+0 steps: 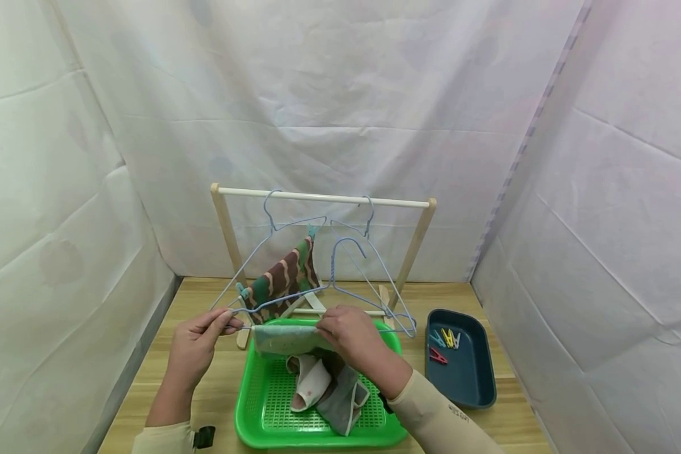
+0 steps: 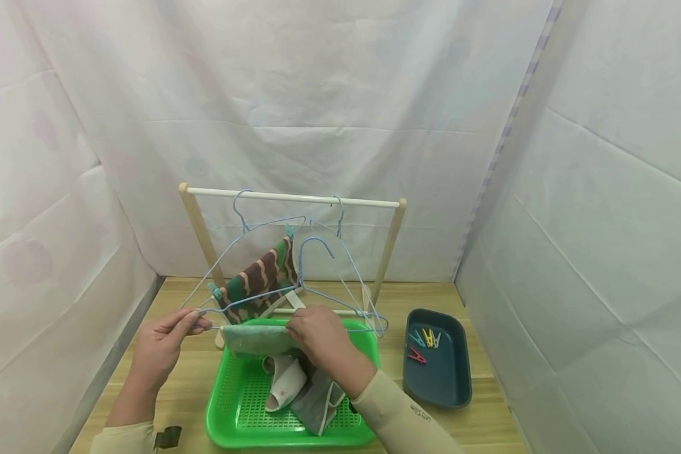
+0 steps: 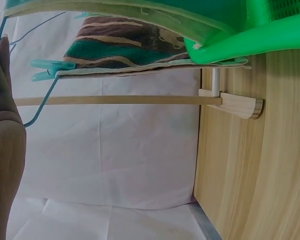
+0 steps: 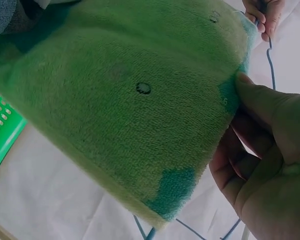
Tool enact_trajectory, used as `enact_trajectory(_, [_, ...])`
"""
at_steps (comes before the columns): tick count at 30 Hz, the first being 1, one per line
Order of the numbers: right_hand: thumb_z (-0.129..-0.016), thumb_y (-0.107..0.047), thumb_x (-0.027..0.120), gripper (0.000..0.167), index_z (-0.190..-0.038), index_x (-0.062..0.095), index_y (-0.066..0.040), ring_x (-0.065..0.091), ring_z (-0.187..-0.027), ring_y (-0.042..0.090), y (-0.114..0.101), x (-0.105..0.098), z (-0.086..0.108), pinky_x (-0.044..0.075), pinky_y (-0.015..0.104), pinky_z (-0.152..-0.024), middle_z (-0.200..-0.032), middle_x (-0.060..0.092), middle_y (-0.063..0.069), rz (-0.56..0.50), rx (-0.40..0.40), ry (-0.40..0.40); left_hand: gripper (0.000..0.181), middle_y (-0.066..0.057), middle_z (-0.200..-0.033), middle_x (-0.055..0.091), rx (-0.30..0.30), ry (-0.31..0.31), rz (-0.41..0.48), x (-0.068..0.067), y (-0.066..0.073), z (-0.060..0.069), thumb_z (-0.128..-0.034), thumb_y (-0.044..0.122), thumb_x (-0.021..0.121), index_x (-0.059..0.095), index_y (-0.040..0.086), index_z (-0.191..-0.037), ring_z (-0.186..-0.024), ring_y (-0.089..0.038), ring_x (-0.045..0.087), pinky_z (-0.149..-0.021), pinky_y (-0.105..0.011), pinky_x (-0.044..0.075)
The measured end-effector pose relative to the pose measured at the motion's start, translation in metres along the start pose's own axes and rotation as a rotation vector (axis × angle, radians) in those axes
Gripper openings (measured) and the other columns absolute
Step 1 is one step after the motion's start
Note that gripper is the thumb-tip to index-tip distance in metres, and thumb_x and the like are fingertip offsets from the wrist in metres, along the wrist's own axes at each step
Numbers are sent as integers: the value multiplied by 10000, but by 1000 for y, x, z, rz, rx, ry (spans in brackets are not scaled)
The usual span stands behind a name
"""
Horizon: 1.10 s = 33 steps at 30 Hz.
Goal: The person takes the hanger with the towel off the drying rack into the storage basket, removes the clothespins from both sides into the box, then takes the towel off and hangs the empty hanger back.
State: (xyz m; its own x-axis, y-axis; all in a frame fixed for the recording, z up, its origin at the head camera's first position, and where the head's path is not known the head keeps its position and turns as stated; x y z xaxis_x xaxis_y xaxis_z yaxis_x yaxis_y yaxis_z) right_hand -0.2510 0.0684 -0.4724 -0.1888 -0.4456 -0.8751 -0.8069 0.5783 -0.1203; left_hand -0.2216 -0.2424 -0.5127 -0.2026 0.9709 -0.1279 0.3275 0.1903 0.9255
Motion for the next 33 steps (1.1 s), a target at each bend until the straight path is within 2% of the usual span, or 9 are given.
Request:
enact_trajectory(4, [-1050,-207,809,90,-988,844,-152,716,-850,130,1,-3,-1,632,305,-766,-921,758,-53,-3,-9,37,224,-18,-957,837,9,-2,0,1,0,-1,-1130,0,620,764,-138,-1232,-884,-70,804,-846,-202,659])
enact_trajectory(9, [-1039,-201,822,72,-1001,848,-146,708,-821,129,0,-7,-3,622,303,-728,-905,744,-48,-3,-18,59,219,-17,-955,836,14,-3,5,1,0,0,-1126,-18,617,761,-146,-1229,-888,-69,805,-846,-212,663])
enact_trajectory(20, [-1013,-184,852,40,-998,835,-152,686,-796,138,-1,-15,-3,607,315,-719,-894,733,-44,15,-13,83,230,-19,-954,837,-3,1,15,2,0,-1,-1131,4,621,757,-150,-1234,-877,-69,803,-838,-204,661])
enact_trajectory(27, [-1023,-197,842,51,-1010,829,-149,684,-830,136,-1,-19,-3,609,315,-761,-919,734,-50,28,8,72,216,-29,-946,835,3,12,10,2,-2,-1,-1125,-10,623,766,-144,-1217,-876,-70,803,-830,-215,666])
enact_trajectory(33, [-999,-186,870,46,-996,827,-169,679,-807,131,-4,-27,-4,608,309,-729,-899,720,-53,36,-4,112,222,-18,-949,835,1,22,10,3,-3,-2,-1126,-3,626,761,-146,-1231,-879,-62,801,-832,-210,664])
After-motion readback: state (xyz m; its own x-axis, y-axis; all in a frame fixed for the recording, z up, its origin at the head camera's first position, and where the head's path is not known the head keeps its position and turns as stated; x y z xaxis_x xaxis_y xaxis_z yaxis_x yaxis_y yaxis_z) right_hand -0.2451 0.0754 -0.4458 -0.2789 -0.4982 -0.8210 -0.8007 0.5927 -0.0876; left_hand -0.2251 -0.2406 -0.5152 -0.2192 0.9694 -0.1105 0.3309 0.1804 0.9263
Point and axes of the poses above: each hand's wrist, its own z-axis away from the middle knuckle, its own x-axis out of the palm, y = z × x, the point moved 4 cm from there along -z, towards the middle knuckle
